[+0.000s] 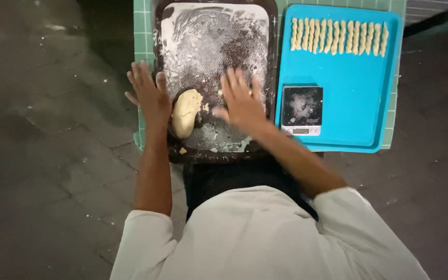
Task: Rolling small pieces of dough into thin strips and twisting them into shapes on a floured tray.
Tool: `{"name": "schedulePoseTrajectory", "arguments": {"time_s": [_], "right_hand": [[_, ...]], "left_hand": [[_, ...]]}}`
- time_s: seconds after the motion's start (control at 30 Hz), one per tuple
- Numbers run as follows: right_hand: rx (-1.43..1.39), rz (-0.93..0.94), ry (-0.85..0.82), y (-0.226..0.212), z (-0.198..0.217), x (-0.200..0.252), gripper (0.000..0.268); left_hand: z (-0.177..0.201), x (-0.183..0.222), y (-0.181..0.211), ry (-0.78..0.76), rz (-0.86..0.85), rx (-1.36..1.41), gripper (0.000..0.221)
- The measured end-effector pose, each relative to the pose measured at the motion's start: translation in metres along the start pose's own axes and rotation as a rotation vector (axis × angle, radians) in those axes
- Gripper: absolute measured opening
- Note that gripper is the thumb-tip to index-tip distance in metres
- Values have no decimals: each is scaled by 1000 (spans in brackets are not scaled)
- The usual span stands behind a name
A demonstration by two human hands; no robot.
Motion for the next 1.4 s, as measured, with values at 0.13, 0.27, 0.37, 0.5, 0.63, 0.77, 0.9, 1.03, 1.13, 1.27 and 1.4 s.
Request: {"name": "schedulePoseTrajectory", "arguments": {"time_s": [0.13, 0.27, 0.37, 0.5, 0.63, 0.77, 0.9, 1.03, 1.13, 1.27, 1.4], "right_hand": [[-91, 142, 124, 4, -37, -3, 98], [61, 31, 95, 13, 40, -18, 80], [-9, 13, 182, 33, 48, -69, 81], [57, -42, 72, 15, 46, -31, 88], [46, 66, 64, 6, -27, -3, 93], [54, 92, -56, 2, -11, 12, 84], [29, 85, 125, 19, 54, -34, 76], [-68, 68, 185, 39, 80, -83, 88], [-79, 60, 226, 29, 87, -63, 89], [-120, 13, 61, 1, 58, -2, 85], [-94, 82, 66, 7, -24, -10, 94]], "left_hand": [[-2, -4, 4, 19, -16, -90, 76], [-4, -10, -7, -31, -1, -98, 83], [-4, -12, -2, -40, 33, -144, 78], [-2, -11, 1, -68, 68, -105, 79], [-3, -9, 2, -23, 39, -122, 87], [-7, -12, -4, -25, 2, -122, 87], [-3, -10, 1, -38, 56, -145, 85], [-3, -6, -1, -16, -6, -123, 81], [2, -8, 7, -16, 10, -93, 87], [0, -6, 7, -18, 46, -160, 84], [-10, -14, -4, 10, 80, -214, 72]]}}
Point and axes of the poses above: each hand's wrist, its own x-axis away from the middle knuckle, its own z-axis out of the back of the hand, y = z × x, the point moved 2 cm from there along -x, towards the middle knuckle, and after that the axes turned 14 degrees about -y, right-handed, at the moved point
